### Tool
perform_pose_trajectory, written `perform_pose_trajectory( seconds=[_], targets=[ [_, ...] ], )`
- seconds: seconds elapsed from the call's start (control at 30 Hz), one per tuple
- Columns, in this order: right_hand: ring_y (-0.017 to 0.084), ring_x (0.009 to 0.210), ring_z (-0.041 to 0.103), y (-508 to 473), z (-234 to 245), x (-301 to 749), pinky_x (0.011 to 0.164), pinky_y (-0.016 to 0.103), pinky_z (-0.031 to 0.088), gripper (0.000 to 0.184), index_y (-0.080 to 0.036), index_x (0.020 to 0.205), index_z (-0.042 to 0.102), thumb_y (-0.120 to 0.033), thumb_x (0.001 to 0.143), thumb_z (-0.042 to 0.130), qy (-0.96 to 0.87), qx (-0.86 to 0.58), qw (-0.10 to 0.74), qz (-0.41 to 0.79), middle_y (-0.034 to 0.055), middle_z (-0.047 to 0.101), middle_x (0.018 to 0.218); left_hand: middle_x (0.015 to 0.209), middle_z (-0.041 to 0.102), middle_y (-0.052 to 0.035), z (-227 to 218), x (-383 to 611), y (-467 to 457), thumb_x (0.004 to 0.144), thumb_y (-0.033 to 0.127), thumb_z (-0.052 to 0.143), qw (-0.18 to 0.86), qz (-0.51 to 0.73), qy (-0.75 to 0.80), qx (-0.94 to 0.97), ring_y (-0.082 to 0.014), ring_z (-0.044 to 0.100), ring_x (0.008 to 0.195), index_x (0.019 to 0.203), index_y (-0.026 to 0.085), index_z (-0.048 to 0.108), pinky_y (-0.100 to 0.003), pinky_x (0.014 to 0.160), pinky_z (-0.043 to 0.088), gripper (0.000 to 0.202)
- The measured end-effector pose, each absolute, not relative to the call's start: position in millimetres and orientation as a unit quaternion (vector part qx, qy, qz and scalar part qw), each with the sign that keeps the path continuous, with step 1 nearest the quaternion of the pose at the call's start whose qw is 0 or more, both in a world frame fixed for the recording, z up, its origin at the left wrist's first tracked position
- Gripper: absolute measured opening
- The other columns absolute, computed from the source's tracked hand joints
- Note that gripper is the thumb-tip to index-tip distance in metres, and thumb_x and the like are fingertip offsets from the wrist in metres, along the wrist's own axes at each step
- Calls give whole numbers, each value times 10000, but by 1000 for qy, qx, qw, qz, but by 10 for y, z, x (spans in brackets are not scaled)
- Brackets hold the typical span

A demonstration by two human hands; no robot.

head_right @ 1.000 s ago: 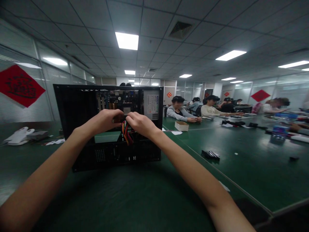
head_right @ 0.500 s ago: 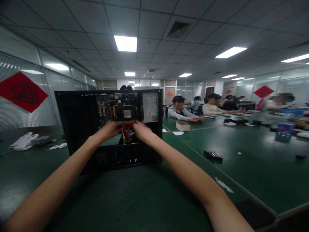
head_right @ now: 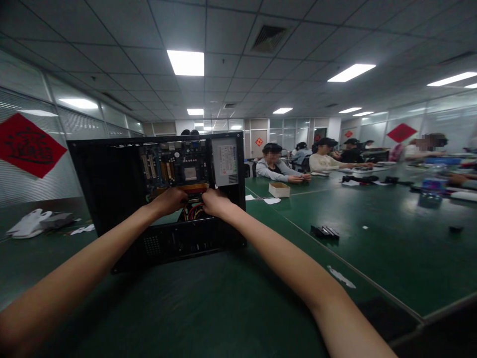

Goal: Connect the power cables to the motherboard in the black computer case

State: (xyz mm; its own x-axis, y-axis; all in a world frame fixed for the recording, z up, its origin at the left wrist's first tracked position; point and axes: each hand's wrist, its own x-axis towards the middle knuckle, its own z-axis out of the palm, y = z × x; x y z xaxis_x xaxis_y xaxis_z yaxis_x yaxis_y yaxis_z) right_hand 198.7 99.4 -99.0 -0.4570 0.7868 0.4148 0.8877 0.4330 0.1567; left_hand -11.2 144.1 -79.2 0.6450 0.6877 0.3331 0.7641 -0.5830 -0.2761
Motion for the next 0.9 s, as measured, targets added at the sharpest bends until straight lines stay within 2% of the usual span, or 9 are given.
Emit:
perform_pose_trajectory(
  seconds=[0.1, 0.23, 0.43, 0.73, 0.9],
  targets=[
    [308, 962, 719, 992, -982, 1988, 762, 324, 564, 285, -97, 1064, 747, -243, 911, 557, -842, -490, 135, -180, 208, 729, 1051, 921, 762, -130, -821, -110, 1430, 826, 105, 586, 207, -108, -410, -882, -251, 716, 912, 861, 175, 784, -307, 815, 530, 214],
    [302, 992, 712, 1006, -968, 1996, 784, 314, 558, 282, -93, 1088, 736, -253, 911, 585, -850, -481, 120, -177, 215, 717, 1097, 960, 764, -124, -837, -89, 1392, 818, 115, 614, 203, -128, -421, -875, -265, 717, 954, 911, 197, 788, -316, 863, 537, 213],
    [277, 1020, 697, 1023, -978, 1987, 808, 302, 549, 259, -102, 1091, 719, -232, 920, 574, -859, -458, 128, -188, 185, 694, 1154, 1088, 743, -175, -853, -61, 1406, 809, 105, 612, 194, -151, -426, -871, -302, 691, 1079, 985, 154, 772, -340, 904, 530, 242],
    [259, 1008, 695, 1063, -947, 1949, 800, 296, 531, 261, -100, 1078, 714, -204, 965, 503, -872, -421, 119, -220, 168, 682, 1143, 985, 757, -188, -900, -68, 1459, 817, 84, 574, 194, -146, -449, -860, -311, 716, 978, 874, 141, 775, -357, 833, 542, 216],
    [239, 1047, 687, 1268, -919, 1848, 858, 303, 521, 264, -122, 1115, 685, -241, 1009, 475, -893, -361, 120, -240, 143, 676, 1181, 1002, 758, -175, -939, -123, 1459, 853, 130, 586, 183, -160, -423, -873, -312, 705, 1007, 874, 159, 773, -373, 878, 540, 190]
  ],
)
